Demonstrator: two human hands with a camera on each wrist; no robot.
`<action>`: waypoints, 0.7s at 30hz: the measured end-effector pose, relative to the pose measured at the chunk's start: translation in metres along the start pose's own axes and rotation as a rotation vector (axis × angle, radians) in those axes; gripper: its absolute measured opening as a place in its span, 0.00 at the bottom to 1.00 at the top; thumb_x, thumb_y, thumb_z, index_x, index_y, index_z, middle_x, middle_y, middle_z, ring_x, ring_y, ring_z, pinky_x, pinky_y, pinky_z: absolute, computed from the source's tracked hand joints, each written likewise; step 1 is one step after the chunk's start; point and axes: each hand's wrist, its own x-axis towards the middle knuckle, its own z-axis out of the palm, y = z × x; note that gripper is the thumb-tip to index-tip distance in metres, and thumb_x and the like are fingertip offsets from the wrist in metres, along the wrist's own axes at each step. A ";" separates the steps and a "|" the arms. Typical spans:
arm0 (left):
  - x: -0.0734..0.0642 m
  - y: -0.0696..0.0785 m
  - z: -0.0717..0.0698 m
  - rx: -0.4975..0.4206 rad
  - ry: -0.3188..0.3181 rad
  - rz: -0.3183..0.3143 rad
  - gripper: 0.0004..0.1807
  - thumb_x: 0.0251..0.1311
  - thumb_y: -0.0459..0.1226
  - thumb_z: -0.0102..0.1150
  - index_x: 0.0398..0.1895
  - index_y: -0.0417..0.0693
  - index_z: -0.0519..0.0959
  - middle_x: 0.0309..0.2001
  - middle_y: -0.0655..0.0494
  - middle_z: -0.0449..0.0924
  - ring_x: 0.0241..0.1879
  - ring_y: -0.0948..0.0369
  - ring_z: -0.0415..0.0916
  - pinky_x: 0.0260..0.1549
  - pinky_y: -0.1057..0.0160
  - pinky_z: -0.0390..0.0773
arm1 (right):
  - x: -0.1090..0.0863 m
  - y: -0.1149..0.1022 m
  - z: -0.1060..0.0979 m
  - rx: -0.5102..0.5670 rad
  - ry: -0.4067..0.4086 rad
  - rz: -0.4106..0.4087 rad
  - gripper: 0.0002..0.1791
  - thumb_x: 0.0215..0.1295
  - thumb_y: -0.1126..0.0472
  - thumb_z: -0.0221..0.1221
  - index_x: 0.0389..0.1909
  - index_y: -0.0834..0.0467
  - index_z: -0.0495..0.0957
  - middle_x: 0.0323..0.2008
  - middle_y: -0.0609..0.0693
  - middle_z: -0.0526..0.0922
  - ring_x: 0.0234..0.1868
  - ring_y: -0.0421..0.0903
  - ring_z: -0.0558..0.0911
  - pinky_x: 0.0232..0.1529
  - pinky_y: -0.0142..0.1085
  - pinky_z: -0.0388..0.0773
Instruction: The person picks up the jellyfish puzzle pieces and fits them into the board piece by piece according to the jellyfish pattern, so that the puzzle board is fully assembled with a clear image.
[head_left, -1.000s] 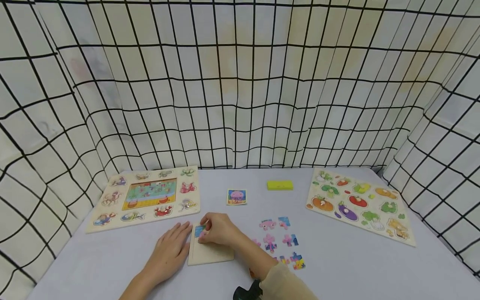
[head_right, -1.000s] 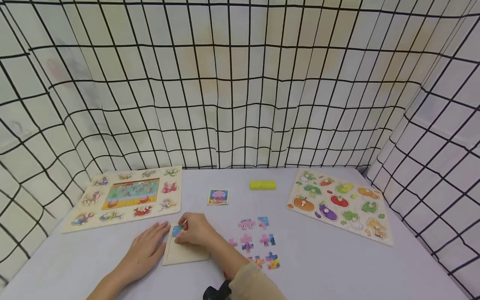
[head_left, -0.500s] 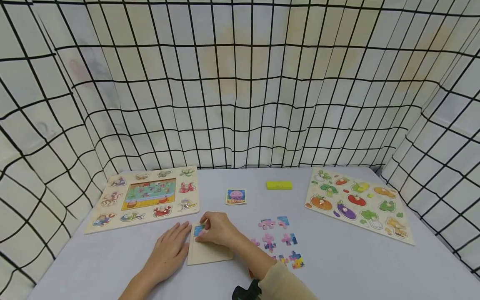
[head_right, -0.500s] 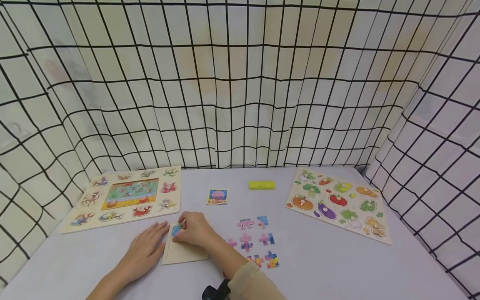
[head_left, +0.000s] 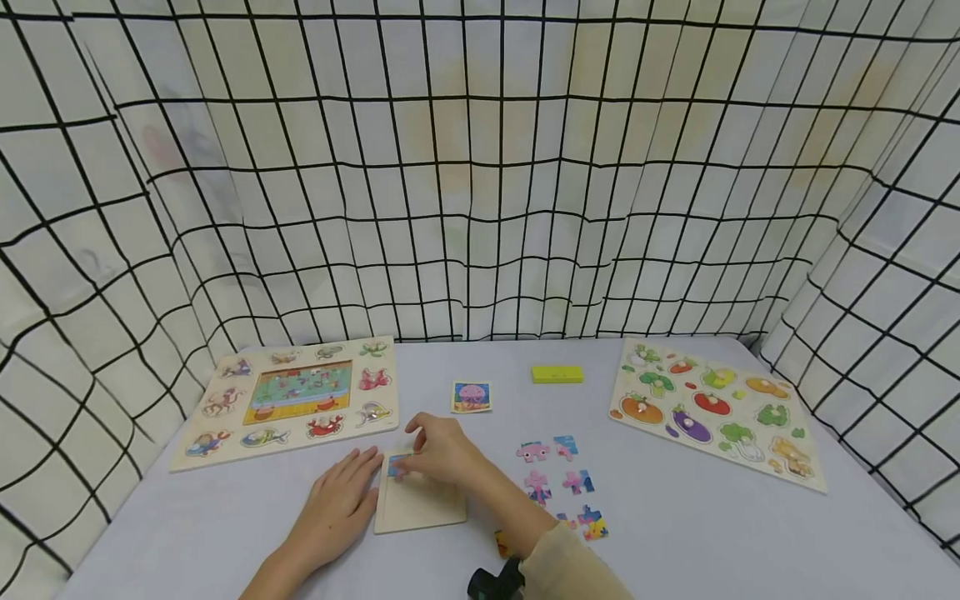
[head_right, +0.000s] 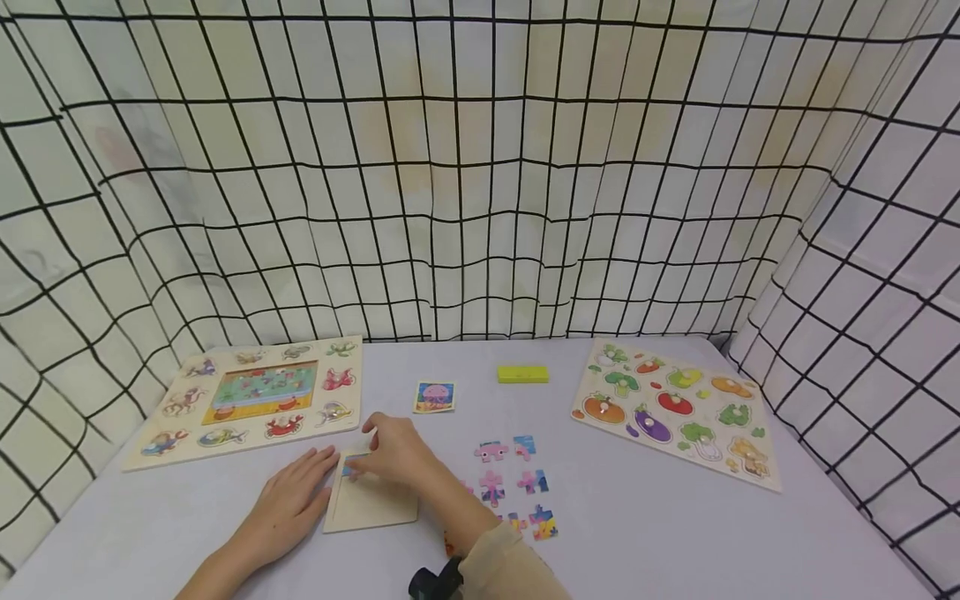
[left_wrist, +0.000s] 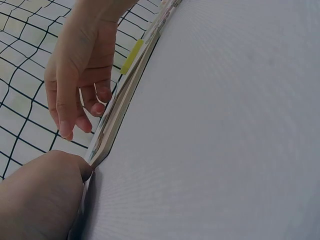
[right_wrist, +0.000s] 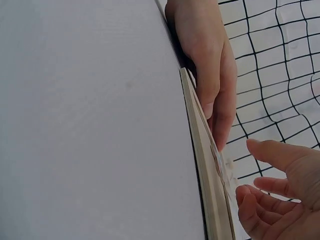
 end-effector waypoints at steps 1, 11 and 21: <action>0.000 0.000 0.000 0.000 -0.001 0.000 0.24 0.61 0.37 0.51 0.61 0.38 0.68 0.63 0.45 0.63 0.65 0.45 0.53 0.57 0.38 0.52 | 0.000 -0.001 -0.002 -0.006 0.004 -0.002 0.26 0.49 0.51 0.68 0.48 0.57 0.74 0.27 0.43 0.75 0.21 0.36 0.72 0.20 0.27 0.71; 0.000 0.002 -0.001 0.002 -0.015 -0.015 0.25 0.62 0.38 0.51 0.61 0.39 0.67 0.64 0.45 0.63 0.65 0.45 0.53 0.57 0.38 0.52 | -0.005 0.006 -0.034 -0.103 0.071 -0.108 0.21 0.54 0.56 0.65 0.48 0.58 0.75 0.39 0.49 0.79 0.40 0.45 0.76 0.36 0.29 0.74; 0.001 0.001 0.001 -0.007 -0.022 -0.018 0.25 0.62 0.38 0.50 0.62 0.39 0.66 0.64 0.45 0.62 0.65 0.45 0.52 0.57 0.39 0.51 | -0.024 0.031 -0.074 -0.216 0.165 -0.200 0.24 0.55 0.59 0.64 0.53 0.59 0.73 0.50 0.52 0.77 0.52 0.48 0.74 0.52 0.38 0.72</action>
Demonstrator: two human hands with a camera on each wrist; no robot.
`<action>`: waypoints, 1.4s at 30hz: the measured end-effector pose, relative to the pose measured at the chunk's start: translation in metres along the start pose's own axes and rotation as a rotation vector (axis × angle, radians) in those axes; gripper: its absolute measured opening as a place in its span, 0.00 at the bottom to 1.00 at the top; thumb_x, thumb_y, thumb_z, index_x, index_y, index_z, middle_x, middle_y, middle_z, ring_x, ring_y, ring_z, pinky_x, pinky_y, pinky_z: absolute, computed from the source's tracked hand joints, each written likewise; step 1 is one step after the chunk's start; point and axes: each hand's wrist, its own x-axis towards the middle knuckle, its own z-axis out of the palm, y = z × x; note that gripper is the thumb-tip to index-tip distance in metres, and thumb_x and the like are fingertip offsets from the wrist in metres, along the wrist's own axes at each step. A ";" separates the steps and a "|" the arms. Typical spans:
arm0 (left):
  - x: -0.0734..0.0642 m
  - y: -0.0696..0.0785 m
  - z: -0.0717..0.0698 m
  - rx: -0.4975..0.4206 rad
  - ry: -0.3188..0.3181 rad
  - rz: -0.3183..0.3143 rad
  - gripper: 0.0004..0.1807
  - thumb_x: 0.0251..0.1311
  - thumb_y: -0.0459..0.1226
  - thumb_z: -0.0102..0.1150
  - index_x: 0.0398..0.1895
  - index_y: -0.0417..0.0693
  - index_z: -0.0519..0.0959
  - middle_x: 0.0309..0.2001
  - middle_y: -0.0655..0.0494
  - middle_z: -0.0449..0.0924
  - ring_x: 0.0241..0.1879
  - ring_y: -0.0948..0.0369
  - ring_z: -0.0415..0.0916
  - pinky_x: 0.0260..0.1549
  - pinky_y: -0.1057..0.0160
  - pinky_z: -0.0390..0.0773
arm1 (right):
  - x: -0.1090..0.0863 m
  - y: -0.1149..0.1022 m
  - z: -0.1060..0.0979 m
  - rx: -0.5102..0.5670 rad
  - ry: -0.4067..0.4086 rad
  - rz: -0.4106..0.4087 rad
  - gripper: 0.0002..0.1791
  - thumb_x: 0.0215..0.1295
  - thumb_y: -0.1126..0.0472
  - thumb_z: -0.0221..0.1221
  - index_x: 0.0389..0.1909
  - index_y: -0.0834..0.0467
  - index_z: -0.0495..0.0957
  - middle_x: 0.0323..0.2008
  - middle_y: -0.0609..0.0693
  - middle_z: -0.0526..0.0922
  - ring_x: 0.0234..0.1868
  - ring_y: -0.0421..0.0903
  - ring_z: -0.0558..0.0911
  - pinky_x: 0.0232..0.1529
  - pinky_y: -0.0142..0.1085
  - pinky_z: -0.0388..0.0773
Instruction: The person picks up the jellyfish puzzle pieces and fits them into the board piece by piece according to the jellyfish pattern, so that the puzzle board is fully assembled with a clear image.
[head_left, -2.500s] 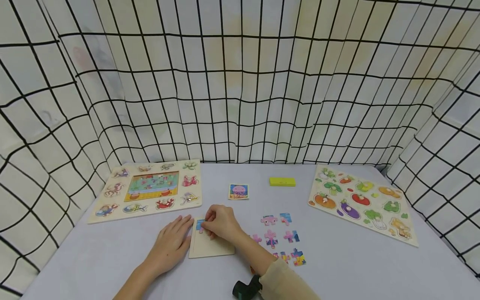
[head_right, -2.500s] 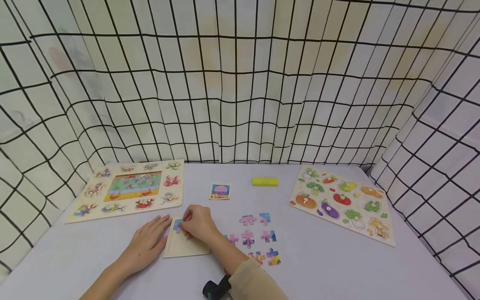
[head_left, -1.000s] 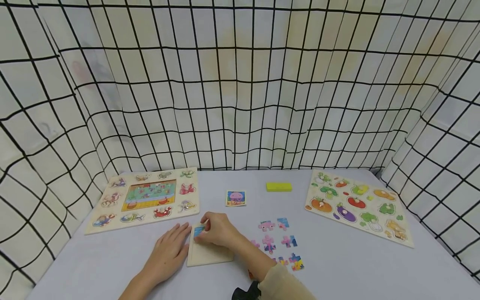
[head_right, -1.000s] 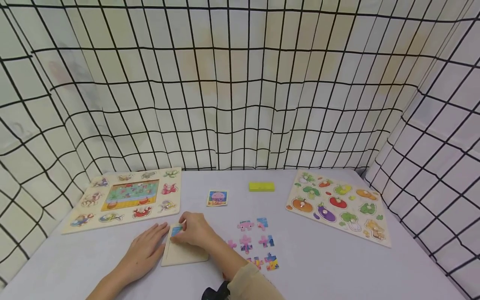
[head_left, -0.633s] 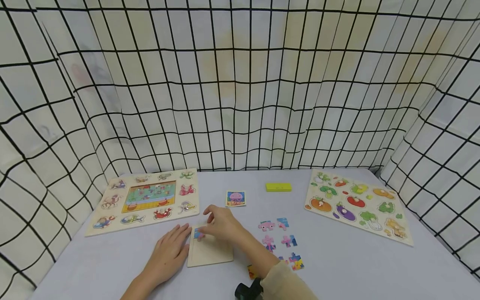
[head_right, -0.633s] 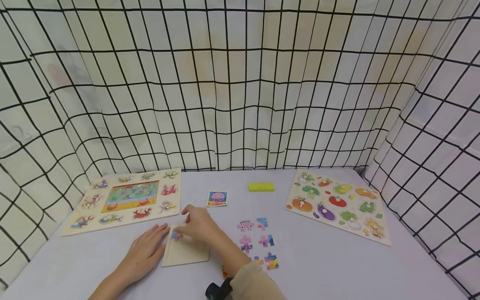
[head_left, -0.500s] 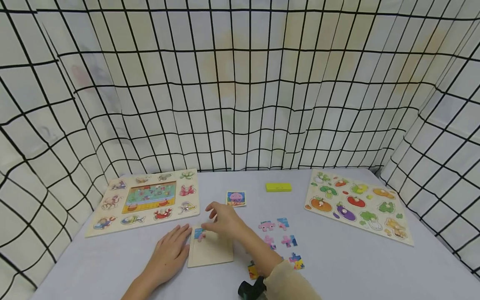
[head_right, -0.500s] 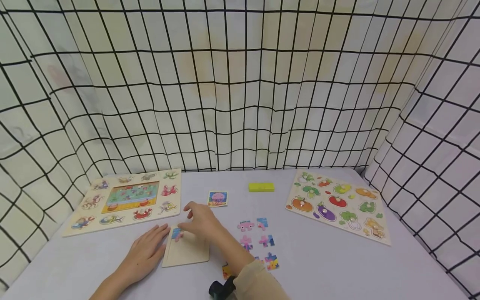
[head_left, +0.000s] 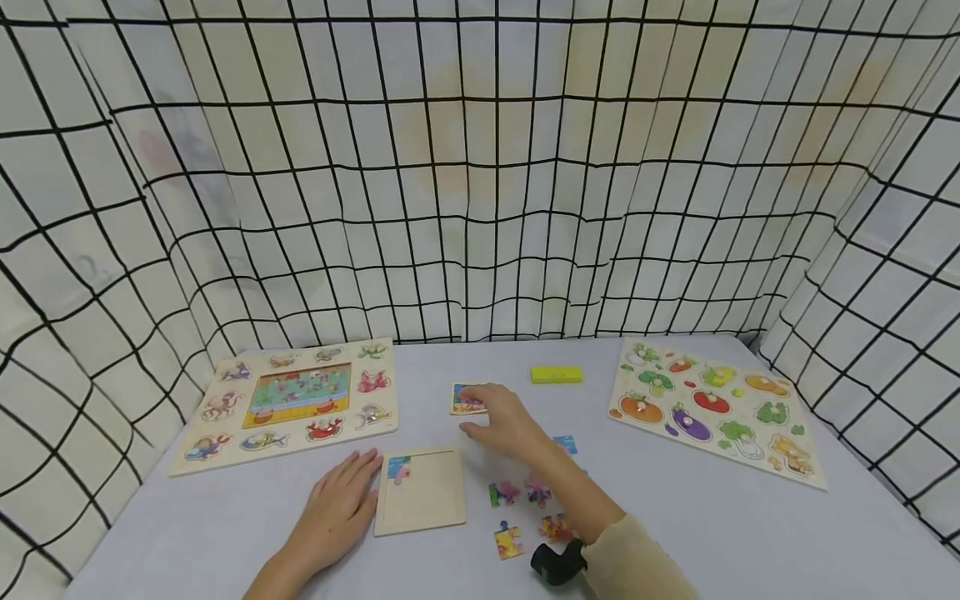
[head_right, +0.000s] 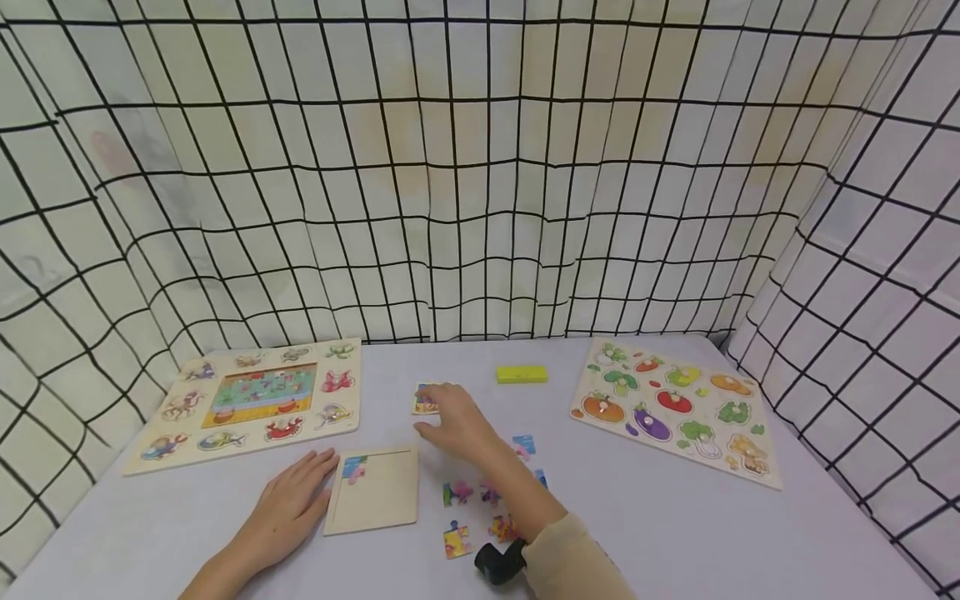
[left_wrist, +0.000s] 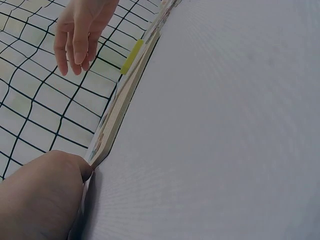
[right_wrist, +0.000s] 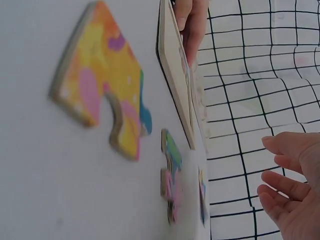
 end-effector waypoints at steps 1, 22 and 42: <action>0.000 0.000 0.000 0.001 -0.004 -0.003 0.25 0.62 0.38 0.50 0.62 0.39 0.66 0.64 0.45 0.62 0.65 0.45 0.52 0.57 0.39 0.51 | -0.002 0.002 -0.003 -0.008 0.008 -0.003 0.24 0.55 0.59 0.64 0.54 0.59 0.73 0.51 0.52 0.76 0.54 0.48 0.73 0.54 0.39 0.71; -0.002 0.003 -0.002 -0.005 -0.028 -0.022 0.25 0.62 0.38 0.50 0.62 0.38 0.65 0.65 0.45 0.61 0.66 0.45 0.50 0.58 0.39 0.50 | -0.043 0.052 -0.020 -0.161 0.044 -0.050 0.28 0.51 0.51 0.66 0.53 0.57 0.74 0.50 0.48 0.76 0.53 0.46 0.69 0.53 0.42 0.69; -0.001 0.002 -0.002 0.001 -0.006 -0.008 0.26 0.62 0.38 0.51 0.62 0.37 0.66 0.64 0.44 0.62 0.66 0.44 0.51 0.58 0.39 0.51 | -0.057 0.086 -0.015 -0.226 -0.066 -0.026 0.15 0.53 0.47 0.64 0.38 0.50 0.78 0.40 0.44 0.73 0.43 0.44 0.66 0.43 0.42 0.64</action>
